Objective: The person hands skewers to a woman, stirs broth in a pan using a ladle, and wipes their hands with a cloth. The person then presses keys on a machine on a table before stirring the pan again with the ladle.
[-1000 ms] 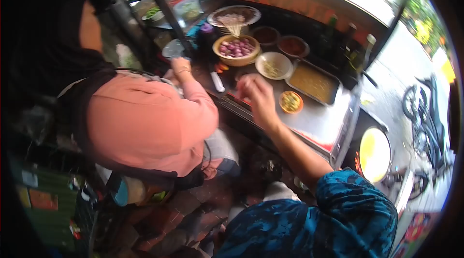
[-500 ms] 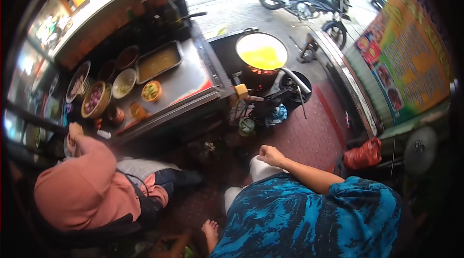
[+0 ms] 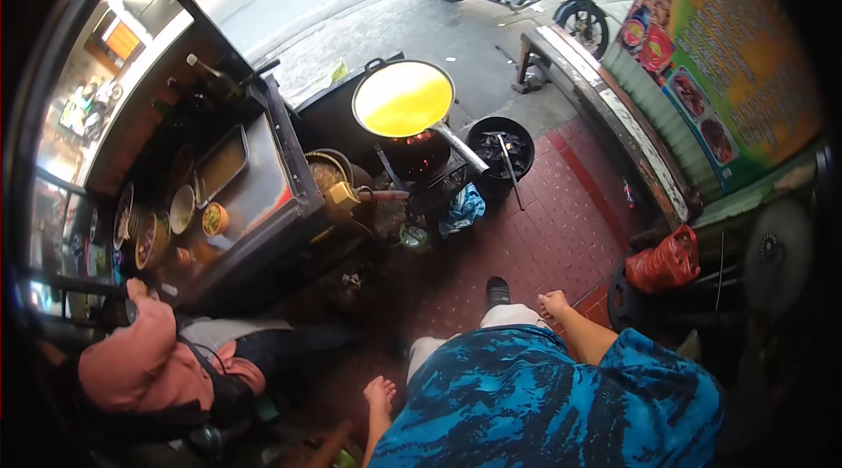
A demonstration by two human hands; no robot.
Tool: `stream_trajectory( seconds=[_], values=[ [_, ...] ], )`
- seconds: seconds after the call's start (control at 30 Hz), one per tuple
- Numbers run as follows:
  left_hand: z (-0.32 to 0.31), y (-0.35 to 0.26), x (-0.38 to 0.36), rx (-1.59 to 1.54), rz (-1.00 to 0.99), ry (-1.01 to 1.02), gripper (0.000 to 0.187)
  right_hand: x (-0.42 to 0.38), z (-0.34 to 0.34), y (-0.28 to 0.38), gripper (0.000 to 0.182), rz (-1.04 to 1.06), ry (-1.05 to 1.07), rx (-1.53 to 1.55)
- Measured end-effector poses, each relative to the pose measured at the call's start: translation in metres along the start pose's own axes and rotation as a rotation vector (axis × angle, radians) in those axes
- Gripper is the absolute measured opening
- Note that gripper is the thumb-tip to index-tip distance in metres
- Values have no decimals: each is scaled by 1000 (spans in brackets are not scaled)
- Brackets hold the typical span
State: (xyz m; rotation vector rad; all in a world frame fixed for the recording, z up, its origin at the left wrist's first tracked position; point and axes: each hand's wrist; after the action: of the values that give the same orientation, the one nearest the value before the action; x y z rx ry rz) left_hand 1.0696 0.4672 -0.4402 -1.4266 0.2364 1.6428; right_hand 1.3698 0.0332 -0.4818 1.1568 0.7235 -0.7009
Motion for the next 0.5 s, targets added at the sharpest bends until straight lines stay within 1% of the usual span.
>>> stream_trajectory(
  seconds=[0.07, 0.13, 0.2, 0.23, 0.27, 0.3, 0.37, 0.43, 0.5],
  values=[
    [-33, 3, -18, 133, 16, 12, 24, 19, 35, 2, 24, -29, 35, 8],
    [-68, -25, -67, 447, -137, -2, 21, 33, 62, 12, 19, -38, 34, 53],
    [-83, 3, -30, 515, -296, 41, 20, 45, 81, 24, 18, -63, 43, 7],
    [-98, -2, -31, 343, -146, -27, 20, 54, 89, 33, 17, -77, 30, -12],
    [-110, -14, -45, 250, -175, 13, 16, 64, 92, 43, 17, -73, 52, -43],
    [-124, -28, -58, 142, -160, -8, 14, 74, 92, 52, 15, -69, 75, -97],
    [-138, -41, -63, 96, -201, 22, 16, 90, 89, 71, 14, -64, 113, -179],
    [-147, -42, -54, 102, -217, 26, 16, 106, 75, 96, 14, 32, 108, -108],
    [-154, -51, -52, 111, -196, 15, 16, 109, 55, 129, 11, 39, 159, -42]
  ],
)
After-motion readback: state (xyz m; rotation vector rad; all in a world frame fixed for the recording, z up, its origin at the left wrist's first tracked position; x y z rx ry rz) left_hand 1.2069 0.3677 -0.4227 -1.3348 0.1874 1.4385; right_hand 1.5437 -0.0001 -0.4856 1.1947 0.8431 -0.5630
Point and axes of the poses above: each hand's wrist, its own x-axis towards the middle knuckle, its own z-axis out of the back of the hand, y = z × x, and after that the axes turned 10 degrees about x, right-handed
